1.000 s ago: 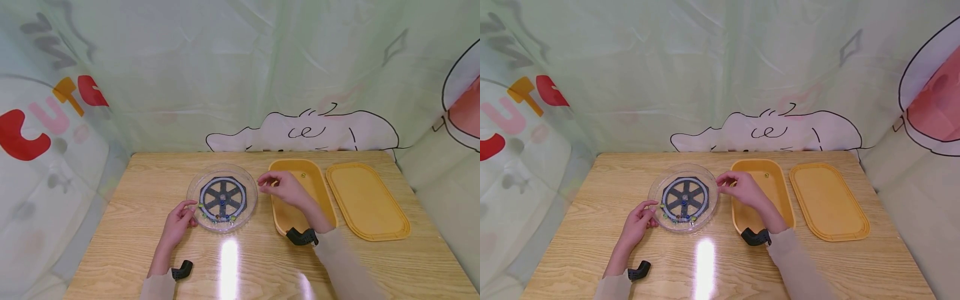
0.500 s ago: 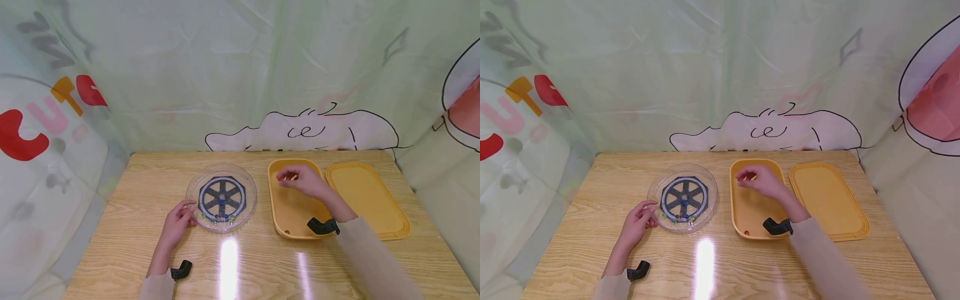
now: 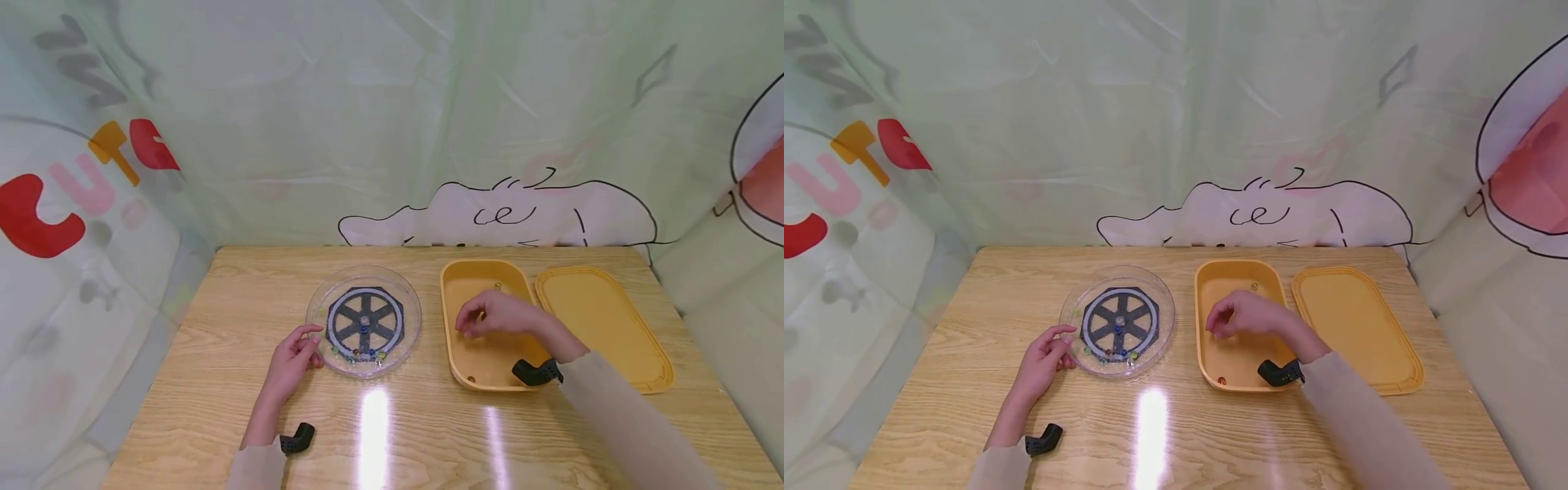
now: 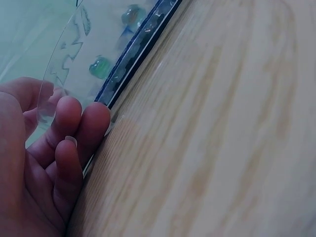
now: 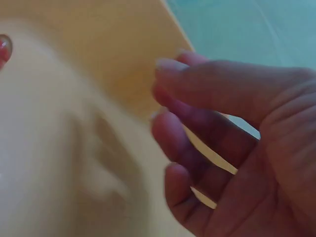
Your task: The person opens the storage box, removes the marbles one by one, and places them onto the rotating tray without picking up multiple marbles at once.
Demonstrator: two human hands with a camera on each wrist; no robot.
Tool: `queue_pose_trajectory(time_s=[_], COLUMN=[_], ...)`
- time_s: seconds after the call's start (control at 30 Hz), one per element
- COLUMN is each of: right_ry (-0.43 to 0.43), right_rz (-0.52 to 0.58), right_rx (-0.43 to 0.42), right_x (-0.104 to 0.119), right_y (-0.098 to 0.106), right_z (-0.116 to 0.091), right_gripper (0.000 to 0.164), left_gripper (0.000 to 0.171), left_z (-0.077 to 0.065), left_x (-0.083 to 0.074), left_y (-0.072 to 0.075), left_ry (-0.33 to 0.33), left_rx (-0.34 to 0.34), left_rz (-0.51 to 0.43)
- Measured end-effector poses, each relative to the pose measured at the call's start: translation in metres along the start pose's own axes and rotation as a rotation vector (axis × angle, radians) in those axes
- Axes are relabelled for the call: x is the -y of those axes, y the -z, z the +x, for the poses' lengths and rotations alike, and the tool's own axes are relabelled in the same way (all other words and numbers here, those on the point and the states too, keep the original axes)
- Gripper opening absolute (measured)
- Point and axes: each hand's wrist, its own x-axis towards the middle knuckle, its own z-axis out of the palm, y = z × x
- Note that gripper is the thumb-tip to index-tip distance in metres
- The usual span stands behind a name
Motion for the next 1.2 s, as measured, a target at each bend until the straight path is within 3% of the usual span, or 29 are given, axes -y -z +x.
queue_pose_trajectory(time_s=[0.27, 0.4, 0.67, 1.2], right_ry=[-0.061, -0.119, -0.186, -0.17], right_rz=[0.084, 0.093, 0.034, -0.23], right_rx=[0.238, 0.309, 0.375, 0.412], right_x=[-0.001, -0.002, 0.001, 0.016], right_y=[-0.01, -0.016, -0.023, -0.032], right_z=[0.003, 0.004, 0.008, 0.016], right_gripper=[0.013, 0.013, 0.018, 0.025], left_gripper=[0.025, 0.023, 0.022, 0.026], left_z=[0.014, 0.014, 0.013, 0.013], left_x=[0.034, 0.037, 0.036, 0.035], left_y=[0.001, 0.0, 0.0, 0.001], left_ry=[0.007, -0.014, -0.024, -0.012], left_rx=[-0.022, -0.029, -0.033, -0.038], left_rz=[-0.002, -0.004, 0.012, 0.006])
